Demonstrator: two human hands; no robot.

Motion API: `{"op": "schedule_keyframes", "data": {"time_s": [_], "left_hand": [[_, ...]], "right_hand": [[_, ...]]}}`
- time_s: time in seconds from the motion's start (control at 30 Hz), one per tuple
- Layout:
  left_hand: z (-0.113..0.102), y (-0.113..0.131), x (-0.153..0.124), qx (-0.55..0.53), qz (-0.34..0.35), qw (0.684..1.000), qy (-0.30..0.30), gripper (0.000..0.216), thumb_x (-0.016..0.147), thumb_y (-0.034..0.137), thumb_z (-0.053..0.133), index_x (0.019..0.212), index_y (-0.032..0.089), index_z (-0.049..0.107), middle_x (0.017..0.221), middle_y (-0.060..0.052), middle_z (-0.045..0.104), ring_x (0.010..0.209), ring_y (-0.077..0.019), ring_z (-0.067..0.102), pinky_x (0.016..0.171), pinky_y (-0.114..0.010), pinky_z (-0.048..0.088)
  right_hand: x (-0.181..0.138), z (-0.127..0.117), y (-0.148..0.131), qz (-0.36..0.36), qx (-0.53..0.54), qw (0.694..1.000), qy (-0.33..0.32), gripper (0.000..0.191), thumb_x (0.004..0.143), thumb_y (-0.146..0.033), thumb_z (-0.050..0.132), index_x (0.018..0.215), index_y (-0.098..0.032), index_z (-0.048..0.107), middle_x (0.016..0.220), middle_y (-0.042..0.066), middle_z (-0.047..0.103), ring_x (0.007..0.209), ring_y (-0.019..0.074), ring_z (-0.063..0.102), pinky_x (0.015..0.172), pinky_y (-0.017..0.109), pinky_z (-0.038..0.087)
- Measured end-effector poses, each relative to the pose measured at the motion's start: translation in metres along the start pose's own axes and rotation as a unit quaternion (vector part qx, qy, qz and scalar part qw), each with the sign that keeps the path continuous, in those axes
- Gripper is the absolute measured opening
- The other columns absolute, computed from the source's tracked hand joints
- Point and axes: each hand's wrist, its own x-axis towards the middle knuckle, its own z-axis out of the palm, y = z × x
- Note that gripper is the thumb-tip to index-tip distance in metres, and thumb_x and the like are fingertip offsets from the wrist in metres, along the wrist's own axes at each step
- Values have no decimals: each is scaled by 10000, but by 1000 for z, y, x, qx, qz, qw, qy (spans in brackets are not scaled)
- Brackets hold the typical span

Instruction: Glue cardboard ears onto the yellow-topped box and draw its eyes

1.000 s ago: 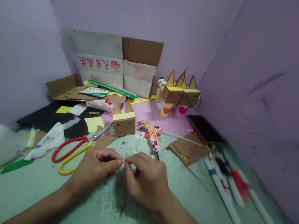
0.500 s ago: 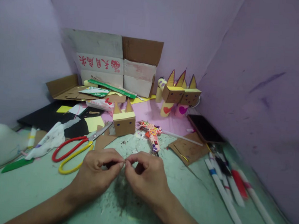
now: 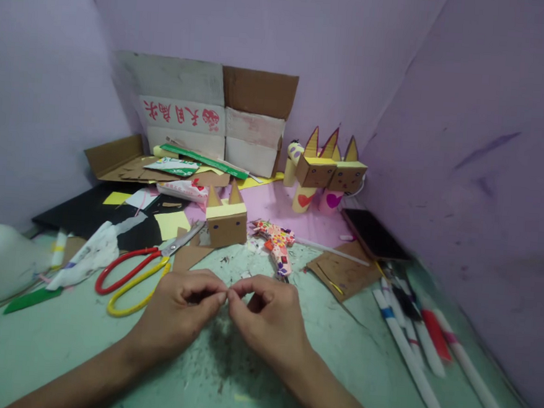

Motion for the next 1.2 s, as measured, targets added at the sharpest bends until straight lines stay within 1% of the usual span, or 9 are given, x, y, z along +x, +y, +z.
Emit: {"op": "schedule_keyframes", "data": {"time_s": [0.2,0.33,0.47,0.57,0.7,0.8,0.93,1.13,1.2], "left_hand": [[3,-3,-2,6,-12,1000,2,177,705,127,538,590,131,673,573,-31,618,541,-122,543,505,-211,397],[4,-3,-1,-11,-26,1000,3,181,706,147,529,596,133,672,589,-35,624,564,-133,553,521,-219,410],[3,-3,0,-13,-45,999,-9,173,712,164,530,627,137,678,613,-31,630,583,-136,558,542,-225,417],[2,-3,0,-2,-34,999,-17,184,720,157,516,621,136,671,606,-25,621,575,-129,548,538,-221,406],[2,-5,-1,15,-14,1000,-22,193,725,141,506,620,135,668,600,-21,614,580,-125,546,545,-219,397],[3,-6,-2,21,-21,999,-15,184,720,153,511,623,133,667,593,-21,609,567,-125,535,536,-221,393],[3,-6,-1,27,-32,999,-9,192,715,184,504,613,129,657,579,-28,595,554,-131,524,515,-230,386],[2,-1,2,-6,-74,997,2,197,688,233,509,612,128,657,576,-30,597,530,-123,520,489,-216,391],[1,0,3,-16,-86,996,7,193,668,250,517,607,128,653,570,-30,595,524,-122,521,485,-214,394]], "right_hand": [[-2,4,2,-2,-8,1000,2,179,680,-218,545,641,-132,698,508,31,622,373,86,460,365,188,349],[-1,4,4,-6,-8,1000,8,181,681,-209,535,638,-139,696,506,23,624,368,80,455,357,180,334],[-1,3,4,6,-6,1000,-4,193,702,-217,534,649,-134,701,509,26,628,375,82,461,366,183,340],[-2,2,5,-1,-3,1000,-11,194,720,-228,549,680,-140,717,538,32,645,387,87,475,372,187,349],[-2,2,5,-20,-11,1000,-1,180,718,-227,563,667,-143,714,537,33,645,384,86,476,373,189,351],[-2,4,6,-24,-14,1000,1,178,711,-219,555,647,-143,703,525,27,634,383,84,473,375,188,348],[-2,4,6,5,7,1000,-13,199,714,-236,544,649,-132,701,543,34,636,401,88,472,387,194,346],[2,1,2,73,80,993,-53,242,736,-277,532,656,-148,720,463,-1,568,394,87,426,364,190,314],[3,0,1,82,87,991,-57,238,731,-273,533,664,-153,727,470,-1,583,392,84,429,364,188,317]]}}
